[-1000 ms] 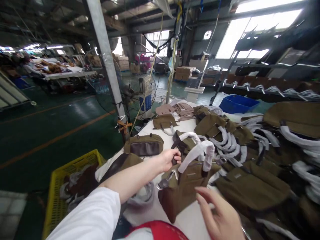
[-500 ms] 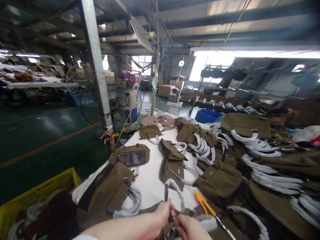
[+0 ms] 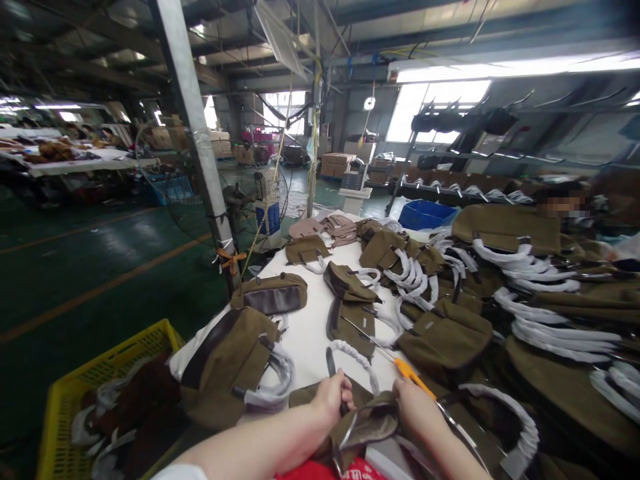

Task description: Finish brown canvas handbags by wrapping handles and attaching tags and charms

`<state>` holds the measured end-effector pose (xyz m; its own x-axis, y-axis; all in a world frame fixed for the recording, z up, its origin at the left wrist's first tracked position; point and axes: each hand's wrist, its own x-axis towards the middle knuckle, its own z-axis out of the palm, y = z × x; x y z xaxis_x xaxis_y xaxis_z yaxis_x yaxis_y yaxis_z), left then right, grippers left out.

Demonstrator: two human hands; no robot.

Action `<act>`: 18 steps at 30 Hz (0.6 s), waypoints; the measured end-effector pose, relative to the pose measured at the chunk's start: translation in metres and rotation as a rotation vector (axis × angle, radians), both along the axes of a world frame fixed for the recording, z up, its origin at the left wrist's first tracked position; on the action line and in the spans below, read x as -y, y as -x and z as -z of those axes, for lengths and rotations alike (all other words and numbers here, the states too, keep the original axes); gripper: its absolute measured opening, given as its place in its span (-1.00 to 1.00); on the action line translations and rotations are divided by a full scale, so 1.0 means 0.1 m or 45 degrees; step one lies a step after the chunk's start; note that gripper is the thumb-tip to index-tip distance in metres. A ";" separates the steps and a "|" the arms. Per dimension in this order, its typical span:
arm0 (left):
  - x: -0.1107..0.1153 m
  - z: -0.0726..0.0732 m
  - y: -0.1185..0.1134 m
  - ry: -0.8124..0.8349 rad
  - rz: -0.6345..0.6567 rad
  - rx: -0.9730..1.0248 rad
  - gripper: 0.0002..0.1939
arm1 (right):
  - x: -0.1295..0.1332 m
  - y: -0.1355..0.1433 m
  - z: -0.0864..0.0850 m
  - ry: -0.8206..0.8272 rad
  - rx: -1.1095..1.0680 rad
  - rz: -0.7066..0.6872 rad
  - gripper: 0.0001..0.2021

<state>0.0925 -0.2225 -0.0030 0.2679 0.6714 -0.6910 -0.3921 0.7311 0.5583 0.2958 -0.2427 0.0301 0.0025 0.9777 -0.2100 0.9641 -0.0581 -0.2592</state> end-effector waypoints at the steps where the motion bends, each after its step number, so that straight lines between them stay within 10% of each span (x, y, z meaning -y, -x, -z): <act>1: -0.02 -0.01 0.04 -0.015 -0.021 -0.015 -0.57 | 0.06 0.07 -0.04 0.008 -0.075 -0.084 -0.70; 5: -0.08 -0.08 0.18 -0.074 -0.040 -0.059 -0.57 | 0.27 0.31 -0.16 0.133 -0.582 -0.486 -0.62; 8: -0.09 -0.20 0.33 -0.329 0.152 -0.290 -0.56 | 0.27 0.39 -0.15 0.138 -0.638 -0.468 -0.77; 15: -0.26 -0.58 0.93 -0.990 1.035 -1.545 -0.64 | 0.30 0.54 -0.34 -0.152 -0.454 -0.580 -0.76; 18: -0.50 -0.75 1.12 -0.915 0.984 -1.917 -0.80 | 0.42 0.62 -0.39 -0.152 -0.375 -0.767 -0.77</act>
<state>-0.0192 -0.1730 0.0717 0.1227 0.9528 -0.2778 0.9451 -0.0267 0.3257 0.2336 -0.2844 0.0690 -0.5903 0.8072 -0.0086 0.7074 0.5121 -0.4872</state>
